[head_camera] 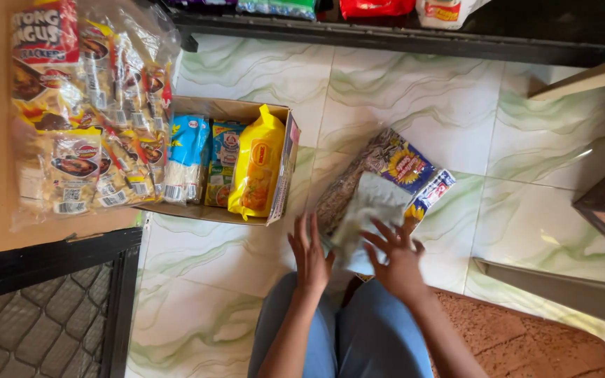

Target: Organizing and cleaning snack packages on a shelf in a small store environment.

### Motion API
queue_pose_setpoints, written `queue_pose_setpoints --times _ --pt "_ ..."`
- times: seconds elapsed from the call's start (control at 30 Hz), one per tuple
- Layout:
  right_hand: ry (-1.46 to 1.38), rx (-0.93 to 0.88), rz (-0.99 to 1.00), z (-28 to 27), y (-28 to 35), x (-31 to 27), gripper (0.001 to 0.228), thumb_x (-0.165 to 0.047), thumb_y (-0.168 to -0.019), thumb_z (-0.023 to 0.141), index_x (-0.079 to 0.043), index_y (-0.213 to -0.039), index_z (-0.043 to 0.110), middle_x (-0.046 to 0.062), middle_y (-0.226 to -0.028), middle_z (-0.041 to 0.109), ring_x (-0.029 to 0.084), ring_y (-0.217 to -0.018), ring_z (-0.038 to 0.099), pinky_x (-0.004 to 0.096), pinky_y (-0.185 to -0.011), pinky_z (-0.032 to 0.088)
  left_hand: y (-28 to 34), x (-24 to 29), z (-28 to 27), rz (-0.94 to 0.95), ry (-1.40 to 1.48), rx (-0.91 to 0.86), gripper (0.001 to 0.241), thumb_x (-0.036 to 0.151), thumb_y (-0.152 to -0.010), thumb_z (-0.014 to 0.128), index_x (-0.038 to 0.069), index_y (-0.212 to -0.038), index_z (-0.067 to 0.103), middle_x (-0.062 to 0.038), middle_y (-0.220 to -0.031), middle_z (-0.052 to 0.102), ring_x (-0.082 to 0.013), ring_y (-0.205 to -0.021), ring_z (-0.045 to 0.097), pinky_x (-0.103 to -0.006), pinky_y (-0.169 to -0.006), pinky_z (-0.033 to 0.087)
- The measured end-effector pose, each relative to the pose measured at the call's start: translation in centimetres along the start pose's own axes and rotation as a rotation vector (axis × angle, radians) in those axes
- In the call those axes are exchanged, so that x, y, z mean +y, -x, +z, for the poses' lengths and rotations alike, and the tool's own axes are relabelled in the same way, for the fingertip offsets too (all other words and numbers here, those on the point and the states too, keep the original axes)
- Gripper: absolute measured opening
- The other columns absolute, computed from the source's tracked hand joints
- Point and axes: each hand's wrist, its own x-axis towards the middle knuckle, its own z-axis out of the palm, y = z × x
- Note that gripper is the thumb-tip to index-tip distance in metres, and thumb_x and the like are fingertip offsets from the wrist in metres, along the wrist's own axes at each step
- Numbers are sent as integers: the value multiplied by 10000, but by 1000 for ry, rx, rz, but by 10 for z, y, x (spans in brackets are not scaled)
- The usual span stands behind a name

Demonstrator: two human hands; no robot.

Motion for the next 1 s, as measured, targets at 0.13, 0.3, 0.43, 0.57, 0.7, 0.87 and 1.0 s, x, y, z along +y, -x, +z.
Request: queue_pose_setpoints --times 0.13,0.3,0.43,0.57,0.7,0.87,1.0 --pt "530 51 -165 59 -43 -3 508 -348 -917 596 -218 -1406 547 72 -1594 412 343 -1488 295 686 -1134 116 -24 -20 11 15 -549 -179 940 95 -843 719 43 -1626 202 -143 -1707 170 -369 -1587 150 -637 -1223 138" --pt "504 -75 -392 60 -94 74 641 -409 -967 514 -126 -1539 446 147 -1650 348 343 -1539 219 698 -1185 45 -33 -34 19 159 -830 -185 972 220 -904 730 61 -1654 133 -116 -1734 133 -307 -1585 146 -655 -1195 112" --pt "475 126 -247 21 -151 132 606 -194 -937 556 -66 -1517 434 206 -1625 359 385 -1575 219 598 -1255 163 -38 -16 5 53 -625 -345 1144 445 -777 803 47 -1605 121 -121 -1692 152 -322 -1560 135 -705 -1186 79" --pt "209 441 -136 -19 -186 142 700 67 -954 513 -31 -1636 391 240 -1668 416 435 -1580 310 488 -1286 302 -35 -8 2 83 -607 -369 1133 511 -772 786 16 -1599 192 -131 -1686 176 -327 -1561 145 -713 -1180 75" --pt "32 621 -30 -43 -172 50 659 31 -993 542 15 -1624 348 215 -1593 508 422 -1402 470 491 -1198 386 -35 -10 4 168 -563 -297 1030 591 -826 714 -1 -1550 282 -113 -1659 215 -365 -1542 154 -738 -1169 76" --pt "243 39 -358 38 -103 -26 506 -190 -804 659 -41 -1285 603 215 -1488 512 413 -1362 436 537 -1122 274 -2 -54 52 281 -653 -452 852 484 -975 582 -41 -1594 322 -233 -1656 244 -404 -1521 204 -597 -1219 165" --pt "408 -36 -442 83 -99 7 536 -280 -932 591 -44 -1411 556 188 -1548 474 379 -1476 328 579 -1194 155 23 -95 84 270 -737 -581 710 385 -1080 548 27 -1661 355 -215 -1670 300 -366 -1498 271 -573 -1232 213"
